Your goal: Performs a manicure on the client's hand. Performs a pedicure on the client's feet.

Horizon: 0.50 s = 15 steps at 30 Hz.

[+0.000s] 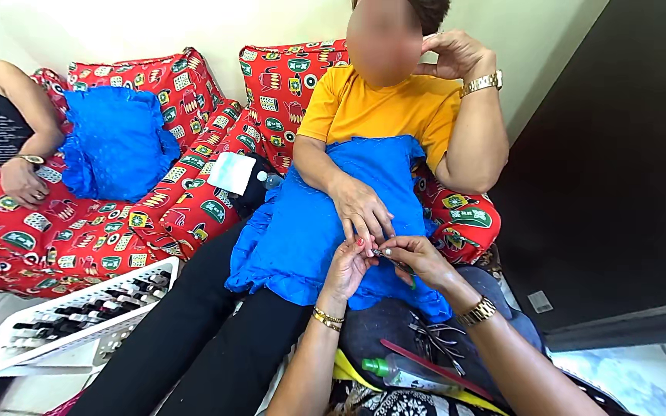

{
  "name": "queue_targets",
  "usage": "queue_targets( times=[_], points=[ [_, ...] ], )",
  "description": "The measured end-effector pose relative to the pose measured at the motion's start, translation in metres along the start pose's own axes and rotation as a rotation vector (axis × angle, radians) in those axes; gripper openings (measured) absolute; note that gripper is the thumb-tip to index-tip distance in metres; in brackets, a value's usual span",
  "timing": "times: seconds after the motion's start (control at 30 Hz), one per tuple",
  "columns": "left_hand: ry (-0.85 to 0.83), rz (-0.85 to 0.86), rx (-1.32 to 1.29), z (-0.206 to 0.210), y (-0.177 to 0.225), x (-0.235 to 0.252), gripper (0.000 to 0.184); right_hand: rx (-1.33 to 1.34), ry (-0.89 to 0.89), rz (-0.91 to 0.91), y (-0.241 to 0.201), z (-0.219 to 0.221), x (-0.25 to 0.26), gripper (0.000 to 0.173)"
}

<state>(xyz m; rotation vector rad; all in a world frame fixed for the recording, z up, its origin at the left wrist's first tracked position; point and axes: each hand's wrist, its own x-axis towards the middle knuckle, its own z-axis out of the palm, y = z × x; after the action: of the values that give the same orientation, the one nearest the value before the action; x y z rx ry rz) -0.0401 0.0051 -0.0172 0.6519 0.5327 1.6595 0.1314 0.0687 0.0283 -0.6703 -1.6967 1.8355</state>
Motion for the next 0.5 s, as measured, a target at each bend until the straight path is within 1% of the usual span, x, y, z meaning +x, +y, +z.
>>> queue_targets(
  times=[0.13, 0.23, 0.43, 0.5],
  points=[
    [0.007, -0.010, -0.011, 0.0005, 0.0008, -0.0008, 0.013, 0.019, -0.062, -0.006, 0.0031, -0.0058, -0.0005, 0.020],
    [0.009, -0.011, -0.005, 0.0012, 0.0009, -0.0001, 0.014, -0.043, -0.059, -0.027, 0.0002, -0.0068, -0.0007, 0.020],
    [0.005, -0.005, -0.006, 0.0001, 0.0007, -0.0006, 0.014, -0.078, -0.015, -0.026, -0.0032, -0.0006, 0.0021, 0.016],
    [0.001, -0.011, -0.018, 0.0005, 0.0013, -0.0006, 0.016, -0.069, -0.050, -0.031, -0.0009, -0.0049, 0.0025, 0.018]
  ],
)
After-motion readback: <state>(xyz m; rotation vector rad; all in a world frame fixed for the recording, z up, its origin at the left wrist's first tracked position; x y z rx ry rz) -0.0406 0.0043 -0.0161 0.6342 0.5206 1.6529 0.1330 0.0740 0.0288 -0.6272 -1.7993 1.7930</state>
